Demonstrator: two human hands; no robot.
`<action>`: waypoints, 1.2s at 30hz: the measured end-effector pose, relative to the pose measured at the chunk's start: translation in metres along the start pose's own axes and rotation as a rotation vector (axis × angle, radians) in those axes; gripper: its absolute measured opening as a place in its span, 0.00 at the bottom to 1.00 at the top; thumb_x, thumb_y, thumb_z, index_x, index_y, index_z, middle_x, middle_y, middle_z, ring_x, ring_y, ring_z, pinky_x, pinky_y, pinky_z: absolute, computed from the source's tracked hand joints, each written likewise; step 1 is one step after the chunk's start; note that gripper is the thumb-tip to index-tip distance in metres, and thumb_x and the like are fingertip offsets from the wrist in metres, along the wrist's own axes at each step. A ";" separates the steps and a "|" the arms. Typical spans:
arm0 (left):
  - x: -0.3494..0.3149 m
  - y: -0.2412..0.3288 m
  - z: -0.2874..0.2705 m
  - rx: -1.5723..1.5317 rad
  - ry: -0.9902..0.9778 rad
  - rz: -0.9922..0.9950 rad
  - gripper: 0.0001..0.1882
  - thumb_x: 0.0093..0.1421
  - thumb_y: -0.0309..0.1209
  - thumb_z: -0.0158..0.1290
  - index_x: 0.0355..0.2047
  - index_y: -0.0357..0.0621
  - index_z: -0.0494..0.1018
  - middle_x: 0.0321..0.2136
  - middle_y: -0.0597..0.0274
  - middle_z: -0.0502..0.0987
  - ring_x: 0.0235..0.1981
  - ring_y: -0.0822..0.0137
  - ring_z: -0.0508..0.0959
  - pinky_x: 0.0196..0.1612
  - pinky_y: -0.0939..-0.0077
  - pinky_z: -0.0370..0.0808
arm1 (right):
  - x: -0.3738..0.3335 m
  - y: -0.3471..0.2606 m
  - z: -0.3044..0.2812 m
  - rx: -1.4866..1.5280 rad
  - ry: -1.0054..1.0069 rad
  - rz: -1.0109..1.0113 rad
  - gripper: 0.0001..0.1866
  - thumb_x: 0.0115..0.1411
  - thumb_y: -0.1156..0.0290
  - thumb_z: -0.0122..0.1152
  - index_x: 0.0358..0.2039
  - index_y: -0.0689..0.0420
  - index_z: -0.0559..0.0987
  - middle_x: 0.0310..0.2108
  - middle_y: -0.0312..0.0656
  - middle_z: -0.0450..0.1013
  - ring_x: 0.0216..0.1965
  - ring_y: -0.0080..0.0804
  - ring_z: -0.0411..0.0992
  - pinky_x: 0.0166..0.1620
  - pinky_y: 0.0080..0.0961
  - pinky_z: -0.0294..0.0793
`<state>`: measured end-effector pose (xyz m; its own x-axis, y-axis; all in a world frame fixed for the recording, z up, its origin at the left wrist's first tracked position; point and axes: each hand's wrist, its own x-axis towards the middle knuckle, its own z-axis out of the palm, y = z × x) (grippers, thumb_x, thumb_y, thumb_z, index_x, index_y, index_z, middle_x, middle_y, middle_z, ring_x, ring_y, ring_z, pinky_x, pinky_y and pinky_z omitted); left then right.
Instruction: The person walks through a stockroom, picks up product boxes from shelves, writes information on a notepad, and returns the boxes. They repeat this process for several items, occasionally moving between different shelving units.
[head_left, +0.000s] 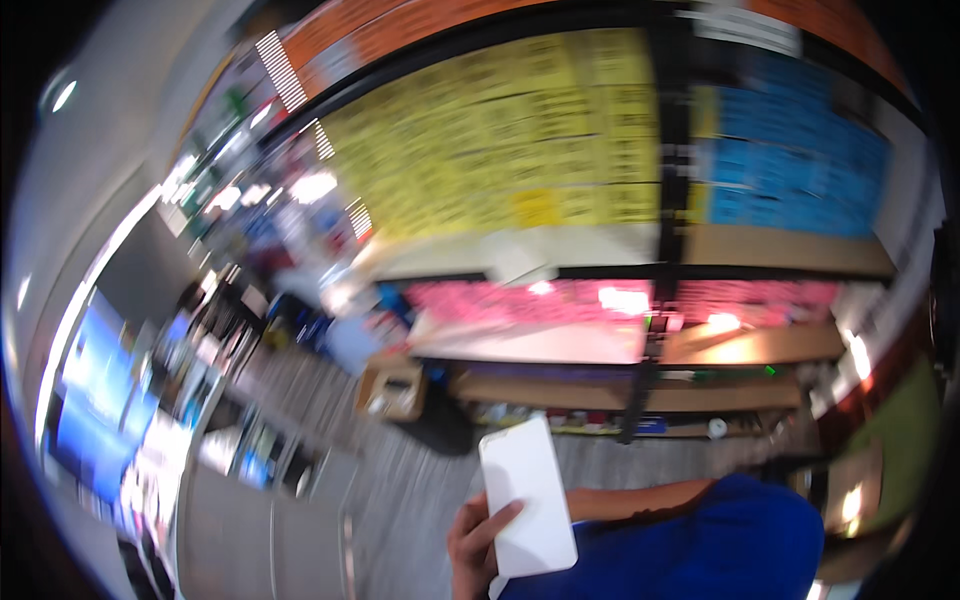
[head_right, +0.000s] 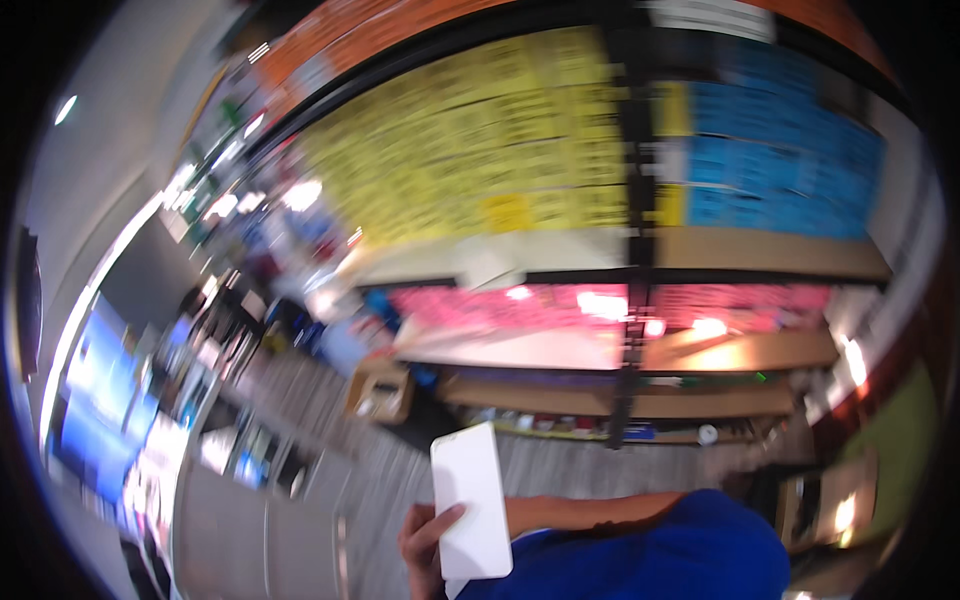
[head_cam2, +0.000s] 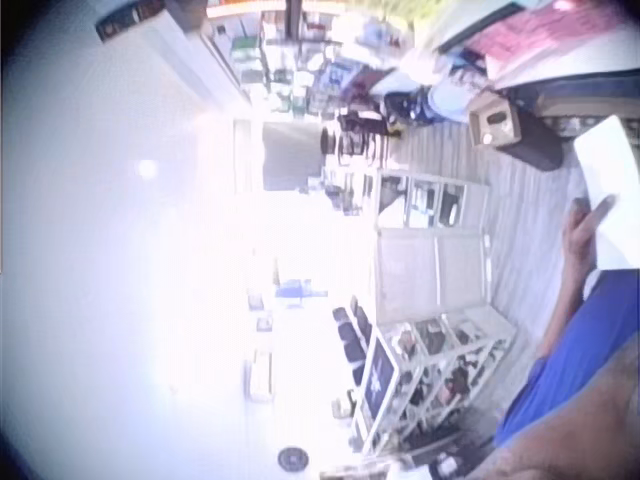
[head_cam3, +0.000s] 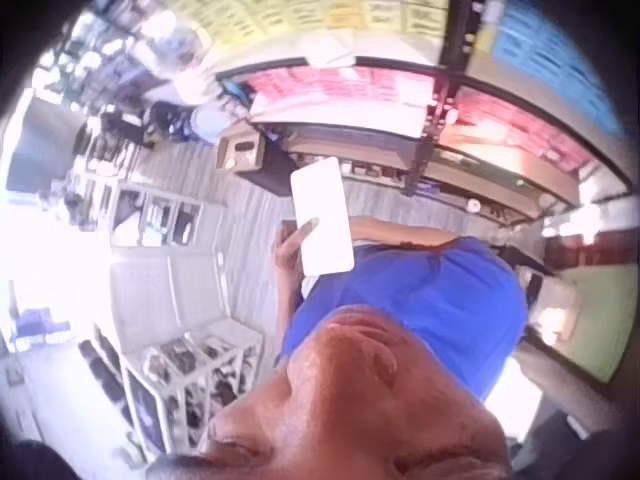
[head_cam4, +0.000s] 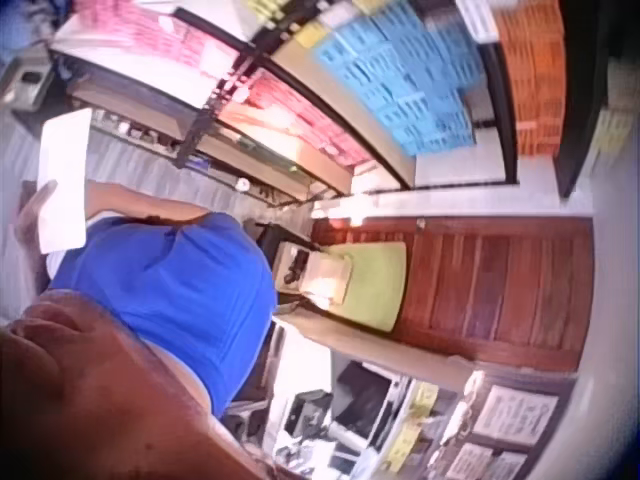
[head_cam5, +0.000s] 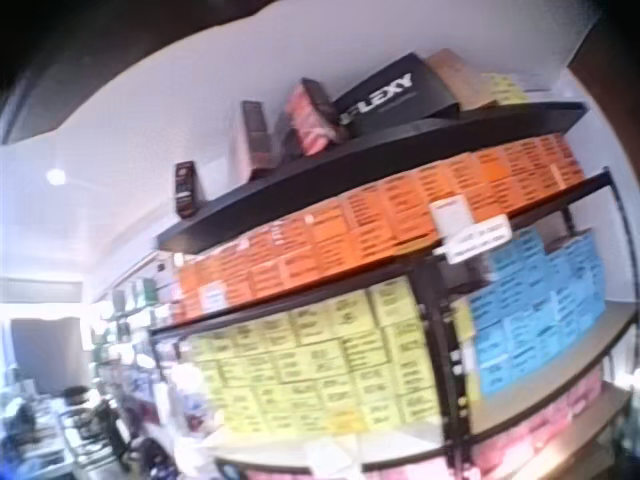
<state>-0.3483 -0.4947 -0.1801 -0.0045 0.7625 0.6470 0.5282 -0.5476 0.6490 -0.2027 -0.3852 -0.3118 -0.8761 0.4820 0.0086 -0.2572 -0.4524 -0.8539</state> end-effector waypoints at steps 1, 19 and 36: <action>0.005 0.003 -0.015 0.077 0.024 0.013 0.23 0.51 0.23 0.69 0.49 0.52 0.88 0.34 0.57 0.82 0.33 0.60 0.83 0.37 0.70 0.80 | 0.011 0.007 0.001 0.085 -0.005 0.042 0.22 0.76 0.57 0.54 0.57 0.61 0.81 0.47 0.44 0.82 0.50 0.31 0.79 0.51 0.34 0.79; -0.005 -0.178 -0.156 0.148 0.302 -0.683 0.25 0.77 0.27 0.50 0.72 0.43 0.66 0.46 0.58 0.86 0.31 0.78 0.75 0.37 0.79 0.74 | 0.258 -0.024 0.020 -0.297 0.071 0.002 0.24 0.78 0.53 0.57 0.57 0.63 0.82 0.46 0.40 0.83 0.47 0.20 0.79 0.49 0.22 0.79; 0.111 -0.345 -0.315 0.684 0.449 -0.682 0.18 0.68 0.24 0.60 0.57 0.52 0.82 0.40 0.59 0.84 0.35 0.62 0.85 0.37 0.71 0.82 | 0.570 -0.033 0.029 -0.104 -0.132 0.192 0.24 0.77 0.55 0.59 0.57 0.64 0.81 0.46 0.40 0.83 0.45 0.25 0.80 0.49 0.24 0.79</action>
<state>-0.7985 -0.3294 -0.2063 -0.7185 0.5614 0.4106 0.6599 0.3638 0.6574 -0.7055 -0.1176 -0.2640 -0.9523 0.2895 -0.0969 -0.0437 -0.4434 -0.8952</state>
